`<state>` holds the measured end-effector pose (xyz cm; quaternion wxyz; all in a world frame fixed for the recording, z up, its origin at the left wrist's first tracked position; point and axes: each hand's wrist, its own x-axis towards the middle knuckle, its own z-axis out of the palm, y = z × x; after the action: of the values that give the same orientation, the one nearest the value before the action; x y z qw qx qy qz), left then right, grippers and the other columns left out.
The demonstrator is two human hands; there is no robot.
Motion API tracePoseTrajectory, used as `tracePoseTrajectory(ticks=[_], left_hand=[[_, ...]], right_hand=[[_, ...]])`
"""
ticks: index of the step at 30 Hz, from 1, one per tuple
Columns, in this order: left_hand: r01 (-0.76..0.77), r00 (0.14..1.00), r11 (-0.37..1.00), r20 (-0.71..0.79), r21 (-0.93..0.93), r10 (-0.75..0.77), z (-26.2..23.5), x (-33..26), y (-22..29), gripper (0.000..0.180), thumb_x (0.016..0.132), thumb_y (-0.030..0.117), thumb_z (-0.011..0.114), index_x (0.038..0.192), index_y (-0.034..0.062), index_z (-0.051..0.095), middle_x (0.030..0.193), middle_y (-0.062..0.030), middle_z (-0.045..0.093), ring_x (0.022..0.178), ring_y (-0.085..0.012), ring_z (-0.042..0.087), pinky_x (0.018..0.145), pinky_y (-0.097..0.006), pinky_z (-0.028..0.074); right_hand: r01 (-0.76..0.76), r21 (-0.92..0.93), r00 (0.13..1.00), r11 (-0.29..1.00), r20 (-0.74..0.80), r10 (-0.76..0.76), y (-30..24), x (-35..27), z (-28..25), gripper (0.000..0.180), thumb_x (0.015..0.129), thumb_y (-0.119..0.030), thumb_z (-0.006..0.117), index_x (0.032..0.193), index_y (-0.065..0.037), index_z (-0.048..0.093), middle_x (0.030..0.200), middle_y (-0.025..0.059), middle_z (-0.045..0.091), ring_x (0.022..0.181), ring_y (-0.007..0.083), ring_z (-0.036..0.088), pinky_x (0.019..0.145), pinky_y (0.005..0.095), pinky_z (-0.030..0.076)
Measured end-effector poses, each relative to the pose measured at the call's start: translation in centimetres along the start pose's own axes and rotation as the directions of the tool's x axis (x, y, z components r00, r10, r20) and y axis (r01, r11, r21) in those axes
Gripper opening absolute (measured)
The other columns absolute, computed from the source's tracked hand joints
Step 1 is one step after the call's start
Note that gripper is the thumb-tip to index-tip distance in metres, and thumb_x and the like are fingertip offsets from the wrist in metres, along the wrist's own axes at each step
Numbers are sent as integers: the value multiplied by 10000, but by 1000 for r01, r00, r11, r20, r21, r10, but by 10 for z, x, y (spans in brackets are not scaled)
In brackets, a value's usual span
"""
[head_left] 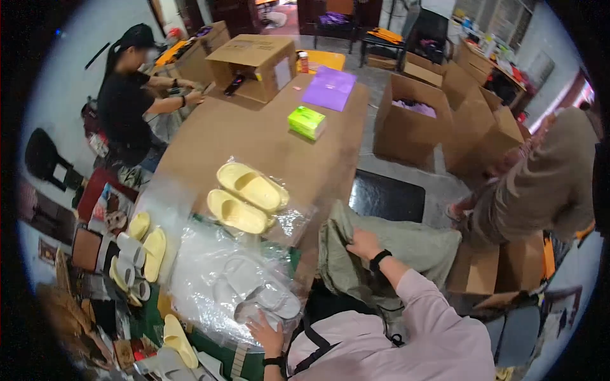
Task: Packing finished slippers into plastic bags in a production finishing area.
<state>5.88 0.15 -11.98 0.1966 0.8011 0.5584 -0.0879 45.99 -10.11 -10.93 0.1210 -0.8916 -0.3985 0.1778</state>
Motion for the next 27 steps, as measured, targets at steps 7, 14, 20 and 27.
tracePoseTrajectory(ticks=[7, 14, 20, 27], left_hand=[[-30, 998, 999, -47, 35, 31, -6, -11, 9, 1025, 607, 407, 764, 1412, 108, 204, 1408, -301, 173, 1293, -500, 144, 1034, -582, 161], [-169, 970, 986, -178, -1, 166, 7, -17, -12, 945, 632, 253, 737, 1392, 44, 216, 1394, -254, 250, 1301, -398, 234, 1038, -502, 237], [-66, 953, 985, -303, -160, 15, 4, -17, 4, 895, 658, 296, 723, 1372, 24, 256, 1389, -256, 256, 1289, -419, 234, 1015, -530, 229], [242, 932, 964, -249, -112, -263, -14, 1, 33, 815, 785, 276, 612, 1432, 124, 139, 1419, -317, 113, 1253, -518, 219, 1006, -564, 225]], right_hand=[[-39, -112, 998, 993, 41, 44, 8, 9, 14, 481, 730, -351, 671, 956, 50, 532, 776, 202, 623, 740, 350, 615, 639, 440, 488], [364, -224, 921, 904, 227, -315, -86, 17, -44, 302, 778, -304, 603, 729, -9, 652, 679, 192, 609, 669, 332, 616, 610, 407, 486], [629, 274, 393, 727, 696, -602, -139, -19, 65, 396, 832, -264, 510, 1107, 19, 536, 944, 265, 607, 877, 420, 582, 778, 456, 457], [340, 494, 689, 800, 448, -570, -170, -24, 112, 709, 810, -292, 609, 1337, 7, 243, 1111, 250, 533, 1031, 335, 531, 844, 375, 433]])
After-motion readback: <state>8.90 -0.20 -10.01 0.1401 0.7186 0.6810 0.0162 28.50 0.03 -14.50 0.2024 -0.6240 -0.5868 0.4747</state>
